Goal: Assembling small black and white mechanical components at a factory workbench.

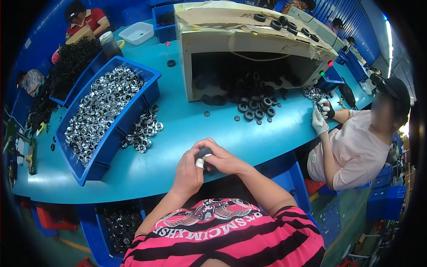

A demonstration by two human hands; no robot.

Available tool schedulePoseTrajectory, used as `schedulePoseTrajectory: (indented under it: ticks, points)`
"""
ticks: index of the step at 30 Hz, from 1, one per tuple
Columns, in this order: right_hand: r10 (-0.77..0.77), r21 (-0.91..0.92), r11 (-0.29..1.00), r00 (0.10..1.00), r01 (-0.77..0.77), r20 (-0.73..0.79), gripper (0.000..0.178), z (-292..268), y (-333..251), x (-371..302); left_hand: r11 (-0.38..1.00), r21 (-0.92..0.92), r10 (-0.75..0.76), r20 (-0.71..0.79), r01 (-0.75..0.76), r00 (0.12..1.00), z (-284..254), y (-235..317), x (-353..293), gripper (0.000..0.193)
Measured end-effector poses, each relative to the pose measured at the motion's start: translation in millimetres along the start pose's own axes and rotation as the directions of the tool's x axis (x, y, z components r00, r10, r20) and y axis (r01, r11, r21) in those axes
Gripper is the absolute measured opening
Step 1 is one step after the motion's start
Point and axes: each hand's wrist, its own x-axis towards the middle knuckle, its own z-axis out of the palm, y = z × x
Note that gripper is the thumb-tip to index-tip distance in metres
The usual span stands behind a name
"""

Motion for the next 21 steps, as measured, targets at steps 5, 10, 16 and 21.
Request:
schedulePoseTrajectory:
  ticks: [5,10,16,21]
  points:
    - [-0.272,-0.515,0.839,0.955,0.176,-0.117,0.037,3,0,-10,0.999,0.023,-0.043,0.066,0.041,0.997,-3,3,2,0.037]
    - [-0.270,-0.322,0.918,0.959,0.230,-0.086,0.043,5,15,-15,0.995,0.082,0.052,0.073,-0.058,0.996,-4,-2,1,0.035]
    - [0.233,0.244,0.942,0.972,-0.232,0.024,0.049,-5,-7,-28,0.983,0.151,0.086,0.110,-0.103,0.990,-11,-1,8,0.030]
    - [0.238,-0.004,0.971,0.968,-0.239,-0.076,0.038,-20,-16,-27,0.980,0.169,0.085,0.114,-0.104,0.990,-9,-2,6,0.034]
